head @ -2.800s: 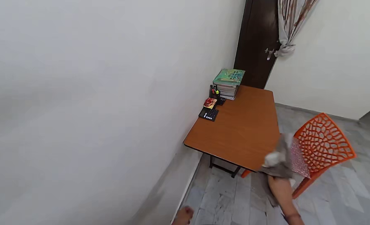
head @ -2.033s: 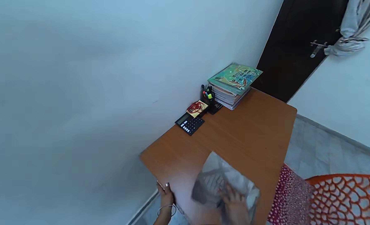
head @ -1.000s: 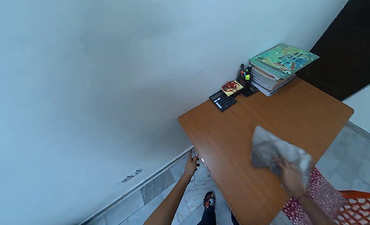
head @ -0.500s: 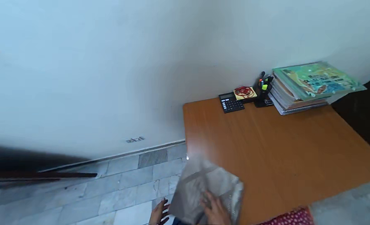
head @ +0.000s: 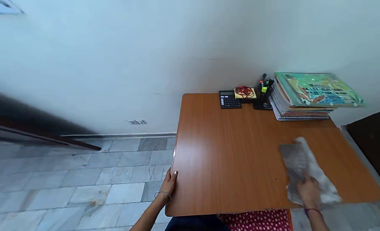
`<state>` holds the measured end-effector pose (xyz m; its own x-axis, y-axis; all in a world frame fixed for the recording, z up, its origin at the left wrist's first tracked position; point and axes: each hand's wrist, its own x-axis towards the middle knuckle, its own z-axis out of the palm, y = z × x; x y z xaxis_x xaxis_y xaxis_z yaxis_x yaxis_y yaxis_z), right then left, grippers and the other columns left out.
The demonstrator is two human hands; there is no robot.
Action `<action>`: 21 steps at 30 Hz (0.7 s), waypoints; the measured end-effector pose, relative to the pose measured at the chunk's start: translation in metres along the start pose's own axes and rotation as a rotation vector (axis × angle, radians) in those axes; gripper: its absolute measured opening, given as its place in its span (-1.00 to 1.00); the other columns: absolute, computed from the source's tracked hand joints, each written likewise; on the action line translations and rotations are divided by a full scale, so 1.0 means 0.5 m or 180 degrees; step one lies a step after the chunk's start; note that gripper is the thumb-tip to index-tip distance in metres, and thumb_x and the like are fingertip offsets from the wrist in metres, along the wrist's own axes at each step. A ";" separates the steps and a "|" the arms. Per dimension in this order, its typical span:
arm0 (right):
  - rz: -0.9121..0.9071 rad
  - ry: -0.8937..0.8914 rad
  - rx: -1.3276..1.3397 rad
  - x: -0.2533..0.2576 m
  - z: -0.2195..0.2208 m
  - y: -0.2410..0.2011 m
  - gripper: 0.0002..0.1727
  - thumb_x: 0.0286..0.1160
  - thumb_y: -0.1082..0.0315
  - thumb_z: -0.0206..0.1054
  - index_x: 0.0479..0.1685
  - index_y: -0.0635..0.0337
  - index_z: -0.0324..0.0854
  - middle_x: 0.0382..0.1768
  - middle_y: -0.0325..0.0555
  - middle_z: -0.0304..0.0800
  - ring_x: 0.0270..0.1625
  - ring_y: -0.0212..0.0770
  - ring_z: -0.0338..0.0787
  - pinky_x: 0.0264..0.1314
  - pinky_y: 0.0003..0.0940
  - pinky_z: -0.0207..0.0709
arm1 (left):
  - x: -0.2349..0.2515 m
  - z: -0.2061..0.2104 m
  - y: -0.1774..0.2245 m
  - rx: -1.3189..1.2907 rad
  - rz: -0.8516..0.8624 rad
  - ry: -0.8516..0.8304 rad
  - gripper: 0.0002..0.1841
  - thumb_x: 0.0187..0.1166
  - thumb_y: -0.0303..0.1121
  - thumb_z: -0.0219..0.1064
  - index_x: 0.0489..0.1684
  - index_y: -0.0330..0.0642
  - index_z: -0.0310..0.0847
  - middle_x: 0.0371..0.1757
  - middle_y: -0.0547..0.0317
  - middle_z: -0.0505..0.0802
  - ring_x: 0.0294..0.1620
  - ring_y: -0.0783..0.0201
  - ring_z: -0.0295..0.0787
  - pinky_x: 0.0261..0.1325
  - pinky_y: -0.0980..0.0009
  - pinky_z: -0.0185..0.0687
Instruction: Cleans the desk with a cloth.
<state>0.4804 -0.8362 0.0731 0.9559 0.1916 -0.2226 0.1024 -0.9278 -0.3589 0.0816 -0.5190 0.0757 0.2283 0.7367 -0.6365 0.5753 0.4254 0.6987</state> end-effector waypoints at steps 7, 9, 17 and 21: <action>-0.0793 -0.0183 -0.0200 -0.106 0.074 -0.180 -0.40 0.49 0.52 0.31 0.61 0.28 0.51 0.51 0.60 0.45 0.51 0.57 0.53 0.47 0.38 0.44 | 0.025 -0.020 -0.014 0.0002 0.0044 -0.0294 -0.38 0.93 -0.32 -0.09 0.89 -0.35 -0.21 0.80 -0.41 0.25 0.80 -0.15 0.26 0.80 0.03 0.14; -0.1675 -0.0631 -0.0312 -0.213 0.117 -0.248 -0.39 0.42 0.51 0.32 0.58 0.23 0.57 0.48 0.65 0.49 0.46 0.63 0.56 0.44 0.46 0.41 | 0.036 -0.027 -0.018 -0.0020 0.0056 -0.0483 -0.37 0.92 -0.34 -0.08 0.90 -0.34 -0.26 0.82 -0.40 0.22 0.81 -0.15 0.24 0.81 0.05 0.12; -0.4689 -0.2211 -0.0552 -0.287 0.236 -0.419 -0.47 0.42 0.53 0.35 0.41 -0.07 0.76 0.32 0.35 0.75 0.20 0.46 0.79 0.16 0.37 0.61 | 0.048 -0.060 -0.031 -0.0398 0.0222 -0.1063 -0.37 0.80 -0.50 -0.01 0.83 -0.48 -0.14 0.76 -0.37 0.33 0.78 0.02 0.29 0.82 0.20 0.16; -0.4409 -0.2110 -0.1206 -0.116 0.266 -0.617 -0.35 0.49 0.58 0.26 0.59 -0.20 0.61 0.55 0.34 0.55 0.48 0.47 0.60 0.44 0.41 0.43 | 0.057 -0.080 -0.022 -0.0606 -0.0022 -0.1476 -0.27 0.82 -0.45 0.01 0.90 -0.34 -0.40 0.82 -0.42 0.19 0.78 -0.13 0.28 0.77 0.03 0.23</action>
<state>0.3570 -0.5185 0.0762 -0.2080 0.9294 -0.3048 0.9150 0.0747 -0.3966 0.0504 -0.4817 0.0629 0.5750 0.4408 -0.6893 0.4344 0.5495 0.7137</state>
